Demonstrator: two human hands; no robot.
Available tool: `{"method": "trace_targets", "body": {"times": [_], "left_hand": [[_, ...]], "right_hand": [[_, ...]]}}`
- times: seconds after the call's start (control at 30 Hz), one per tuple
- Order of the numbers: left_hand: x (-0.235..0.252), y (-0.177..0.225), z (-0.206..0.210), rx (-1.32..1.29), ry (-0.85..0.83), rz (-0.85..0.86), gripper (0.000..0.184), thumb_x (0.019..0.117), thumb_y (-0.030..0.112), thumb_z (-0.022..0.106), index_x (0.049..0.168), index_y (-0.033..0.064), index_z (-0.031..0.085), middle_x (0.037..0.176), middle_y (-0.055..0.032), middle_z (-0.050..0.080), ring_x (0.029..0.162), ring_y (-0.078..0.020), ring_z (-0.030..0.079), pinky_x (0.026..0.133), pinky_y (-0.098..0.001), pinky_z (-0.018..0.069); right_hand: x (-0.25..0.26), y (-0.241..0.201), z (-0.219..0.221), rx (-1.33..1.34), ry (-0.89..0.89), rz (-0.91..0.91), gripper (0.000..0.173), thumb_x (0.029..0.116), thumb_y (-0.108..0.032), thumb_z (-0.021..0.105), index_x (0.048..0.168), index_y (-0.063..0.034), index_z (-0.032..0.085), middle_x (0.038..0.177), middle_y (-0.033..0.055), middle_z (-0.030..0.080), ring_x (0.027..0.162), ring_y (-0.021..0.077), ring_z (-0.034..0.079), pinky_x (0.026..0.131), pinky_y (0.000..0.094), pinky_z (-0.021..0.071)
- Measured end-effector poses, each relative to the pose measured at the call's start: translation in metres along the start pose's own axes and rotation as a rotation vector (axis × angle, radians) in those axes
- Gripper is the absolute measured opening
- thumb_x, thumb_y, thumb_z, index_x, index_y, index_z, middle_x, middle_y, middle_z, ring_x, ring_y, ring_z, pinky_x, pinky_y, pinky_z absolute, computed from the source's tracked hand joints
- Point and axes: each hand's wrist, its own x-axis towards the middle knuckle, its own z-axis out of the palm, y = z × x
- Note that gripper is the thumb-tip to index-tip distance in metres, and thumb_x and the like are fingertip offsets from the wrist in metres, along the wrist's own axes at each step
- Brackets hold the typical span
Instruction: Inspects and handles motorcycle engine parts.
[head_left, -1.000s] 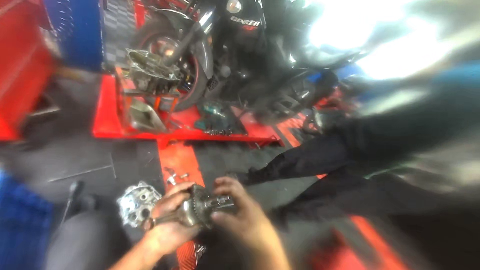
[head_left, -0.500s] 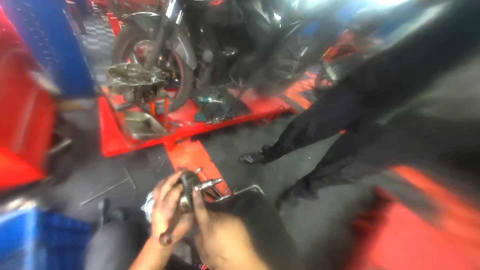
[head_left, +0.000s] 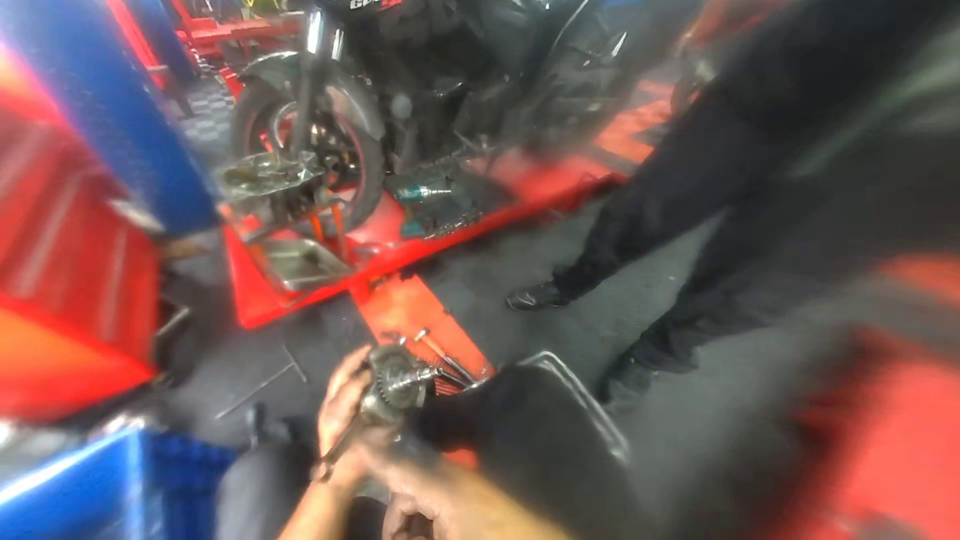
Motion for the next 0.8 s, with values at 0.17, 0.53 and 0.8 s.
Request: {"method": "trace_targets", "body": {"times": [0.17,0.53,0.8], "left_hand": [[-0.004,0.002,0.005,-0.099,-0.078,-0.078,0.038,0.0807,0.033,0.084,0.113,0.0170,0.073,0.140,-0.0090,0.063,0.133,-0.0259,0.057,0.109,-0.0449,0.0514],[-0.005,0.000,0.009,-0.041,-0.093,-0.038,0.033,0.0827,0.038,0.081,0.108,0.0189,0.075,0.137,-0.0082,0.066,0.130,-0.0272,0.060,0.108,-0.0469,0.0518],[-0.006,0.002,0.008,-0.055,-0.141,-0.034,0.034,0.0855,0.038,0.079,0.113,0.0193,0.073,0.142,-0.0058,0.062,0.133,-0.0242,0.056,0.110,-0.0458,0.0495]], "right_hand": [[0.004,-0.006,-0.002,0.100,-0.020,0.258,0.099,0.0951,-0.017,0.062,0.163,-0.0048,-0.009,0.089,0.0060,0.074,0.075,0.0182,0.073,0.072,0.0420,0.0626],[0.002,-0.032,-0.012,-0.396,0.039,0.433,0.083,0.0948,-0.028,0.057,0.165,-0.0095,0.016,0.083,0.0097,0.071,0.078,0.0313,0.070,0.071,0.0556,0.0558],[0.002,-0.042,-0.025,-0.674,0.017,0.541,0.070,0.0959,-0.033,0.053,0.162,-0.0252,0.030,0.088,0.0121,0.070,0.084,0.0355,0.069,0.069,0.0575,0.0536]]}}
